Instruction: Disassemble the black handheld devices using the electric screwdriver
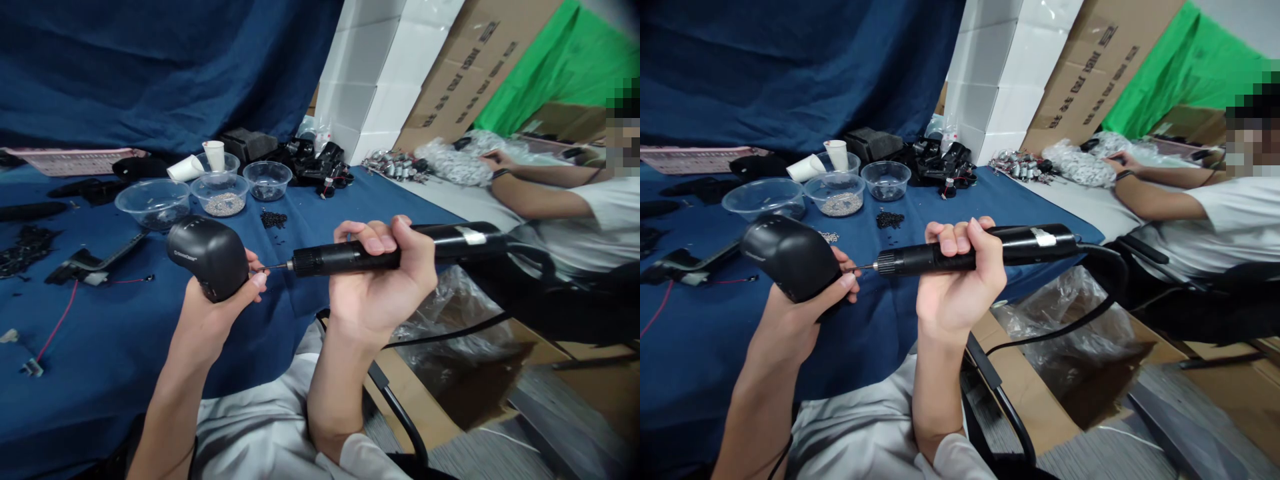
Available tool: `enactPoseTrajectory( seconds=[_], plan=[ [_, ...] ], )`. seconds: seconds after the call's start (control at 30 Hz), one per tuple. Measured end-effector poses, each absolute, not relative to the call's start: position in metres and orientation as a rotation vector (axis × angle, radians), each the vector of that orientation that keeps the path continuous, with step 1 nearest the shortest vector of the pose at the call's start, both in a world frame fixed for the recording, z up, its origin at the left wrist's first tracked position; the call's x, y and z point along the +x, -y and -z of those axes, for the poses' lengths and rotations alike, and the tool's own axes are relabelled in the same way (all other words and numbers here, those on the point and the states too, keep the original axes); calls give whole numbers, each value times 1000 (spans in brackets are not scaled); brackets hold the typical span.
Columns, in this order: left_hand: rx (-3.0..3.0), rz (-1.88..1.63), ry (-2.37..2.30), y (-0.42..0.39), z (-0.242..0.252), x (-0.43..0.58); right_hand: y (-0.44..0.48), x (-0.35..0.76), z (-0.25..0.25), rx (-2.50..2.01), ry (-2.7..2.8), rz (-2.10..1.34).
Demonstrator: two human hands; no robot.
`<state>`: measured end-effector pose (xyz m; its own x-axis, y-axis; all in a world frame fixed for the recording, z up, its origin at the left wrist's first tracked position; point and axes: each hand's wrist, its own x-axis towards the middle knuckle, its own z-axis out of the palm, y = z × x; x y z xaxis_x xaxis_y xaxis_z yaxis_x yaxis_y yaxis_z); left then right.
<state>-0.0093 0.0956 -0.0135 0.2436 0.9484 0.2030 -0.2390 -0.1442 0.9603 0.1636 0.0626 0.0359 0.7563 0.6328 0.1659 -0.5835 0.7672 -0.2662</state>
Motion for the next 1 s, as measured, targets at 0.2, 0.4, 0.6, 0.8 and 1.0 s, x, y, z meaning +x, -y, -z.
enactPoseTrajectory(
  seconds=[0.2,0.4,0.6,0.8,1.0],
  plan=[
    [1283,-1209,-714,-91,9,-10,-61,162,-37,-176,249,-754],
    [1150,-1194,-645,-89,4,-5,-58,159,-38,-117,221,-756],
    [775,-1157,-552,-87,0,-4,-54,158,-37,-63,216,-660],
    [672,-1128,-534,-85,-3,-1,-54,153,-38,-94,200,-642],
    [683,-1172,-541,-82,-1,2,-55,150,-38,-104,187,-640]
  ],
)
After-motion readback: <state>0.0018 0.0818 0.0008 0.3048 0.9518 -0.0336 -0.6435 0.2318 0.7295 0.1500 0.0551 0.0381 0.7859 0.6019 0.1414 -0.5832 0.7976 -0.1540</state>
